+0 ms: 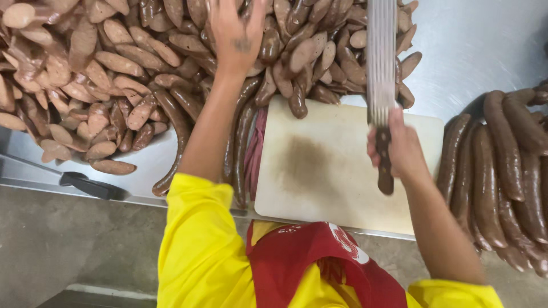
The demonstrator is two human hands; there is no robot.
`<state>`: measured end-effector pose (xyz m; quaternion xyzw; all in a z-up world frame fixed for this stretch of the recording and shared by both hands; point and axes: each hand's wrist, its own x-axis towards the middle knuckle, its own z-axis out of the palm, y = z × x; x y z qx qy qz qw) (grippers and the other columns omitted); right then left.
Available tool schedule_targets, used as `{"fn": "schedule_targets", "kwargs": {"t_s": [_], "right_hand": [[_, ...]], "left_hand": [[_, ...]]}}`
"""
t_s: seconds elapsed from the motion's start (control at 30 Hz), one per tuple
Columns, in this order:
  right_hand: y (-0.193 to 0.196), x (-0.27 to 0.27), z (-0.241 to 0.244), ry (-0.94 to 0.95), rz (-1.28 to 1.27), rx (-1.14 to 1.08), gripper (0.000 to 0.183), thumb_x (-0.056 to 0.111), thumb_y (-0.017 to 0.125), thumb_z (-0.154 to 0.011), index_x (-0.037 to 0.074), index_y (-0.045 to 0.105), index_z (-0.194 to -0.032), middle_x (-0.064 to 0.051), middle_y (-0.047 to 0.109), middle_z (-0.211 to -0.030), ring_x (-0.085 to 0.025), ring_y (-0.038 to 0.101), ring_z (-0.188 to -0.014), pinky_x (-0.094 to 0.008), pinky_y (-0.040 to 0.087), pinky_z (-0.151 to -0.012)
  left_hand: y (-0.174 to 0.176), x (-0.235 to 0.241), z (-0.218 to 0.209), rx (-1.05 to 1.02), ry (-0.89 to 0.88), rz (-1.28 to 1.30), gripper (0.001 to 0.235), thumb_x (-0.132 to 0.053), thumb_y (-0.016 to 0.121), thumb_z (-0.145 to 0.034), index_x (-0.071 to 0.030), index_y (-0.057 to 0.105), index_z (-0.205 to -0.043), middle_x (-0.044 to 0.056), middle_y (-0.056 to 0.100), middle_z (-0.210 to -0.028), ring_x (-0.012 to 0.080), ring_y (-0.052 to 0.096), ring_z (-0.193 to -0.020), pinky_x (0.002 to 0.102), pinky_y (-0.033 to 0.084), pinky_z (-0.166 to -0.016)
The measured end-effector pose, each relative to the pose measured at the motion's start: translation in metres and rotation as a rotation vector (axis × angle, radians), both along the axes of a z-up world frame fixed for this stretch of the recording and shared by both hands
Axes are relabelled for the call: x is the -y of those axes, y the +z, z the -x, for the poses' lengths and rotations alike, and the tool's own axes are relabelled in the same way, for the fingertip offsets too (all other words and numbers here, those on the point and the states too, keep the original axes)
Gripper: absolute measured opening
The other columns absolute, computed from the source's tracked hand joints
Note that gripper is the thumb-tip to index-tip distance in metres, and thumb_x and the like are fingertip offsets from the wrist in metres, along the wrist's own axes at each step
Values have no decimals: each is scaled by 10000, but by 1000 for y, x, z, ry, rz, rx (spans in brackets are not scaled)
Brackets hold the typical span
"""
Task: The person slices sausages into small pieces using a large knife on a cutting board, moving the sliced pieces to a pile on the left.
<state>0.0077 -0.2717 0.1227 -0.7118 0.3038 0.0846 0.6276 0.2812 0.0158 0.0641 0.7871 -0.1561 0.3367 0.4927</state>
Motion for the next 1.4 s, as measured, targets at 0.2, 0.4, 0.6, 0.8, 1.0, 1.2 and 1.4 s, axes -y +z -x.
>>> {"fn": "schedule_targets", "kwargs": {"t_s": [0.2, 0.4, 0.6, 0.8, 1.0, 1.2, 1.4], "right_hand": [[-79, 18, 115, -104, -22, -229, 746, 654, 323, -1035, -2, 624, -847, -107, 568, -600, -204, 508, -429, -360, 423, -411], [-115, -5, 166, -85, -113, -259, 724, 627, 325, -1022, -9, 622, -845, -108, 572, -580, -207, 491, -415, -357, 412, -401], [-114, -16, 191, 54, -87, -237, 706, 626, 352, -1005, 2, 635, -839, -90, 589, -583, -181, 510, -435, -329, 419, -417], [-113, -19, 216, 9, -159, -283, 665, 626, 396, -996, 18, 626, -854, -73, 566, -589, -165, 503, -449, -329, 416, -419], [-122, -13, 226, -7, -165, -279, 675, 625, 382, -993, 16, 633, -848, -78, 570, -586, -176, 505, -438, -337, 414, -409], [-121, 10, 245, -63, -149, -198, 680, 598, 383, -1013, -9, 645, -853, -91, 581, -585, -189, 497, -438, -342, 413, -425], [-97, 33, 284, -275, -29, 15, 709, 611, 357, -1040, -16, 665, -922, -105, 619, -665, -182, 550, -518, -329, 459, -498]], "left_hand": [[-63, -61, 156, -434, 30, -637, 636, -330, 705, -905, 41, 505, -1381, 301, 436, -1491, 489, 354, -1430, 580, 259, -1176], [-120, -29, 244, -434, 319, -1169, 762, -302, 659, -968, 56, 332, -1555, 277, 315, -1620, 454, 250, -1522, 622, 179, -1208], [-60, -60, 225, -698, 356, -619, 766, -206, 746, -844, 115, 354, -1420, 333, 446, -1378, 536, 420, -1243, 651, 369, -966], [-62, -65, 225, -940, 272, -721, 608, -205, 737, -860, 49, 504, -1361, 320, 617, -1227, 504, 626, -1132, 516, 532, -941], [-67, -56, 220, -827, 177, -357, 574, -357, 853, -701, 93, 664, -1004, 339, 699, -971, 445, 703, -974, 458, 551, -872], [15, -58, 242, -770, 63, -130, 431, -252, 702, -777, -11, 607, -1121, 254, 739, -904, 414, 754, -843, 445, 578, -782], [64, 15, 294, -629, -391, -405, 670, -573, 798, -800, -72, 598, -1197, 235, 725, -932, 413, 726, -886, 454, 567, -749]]}}
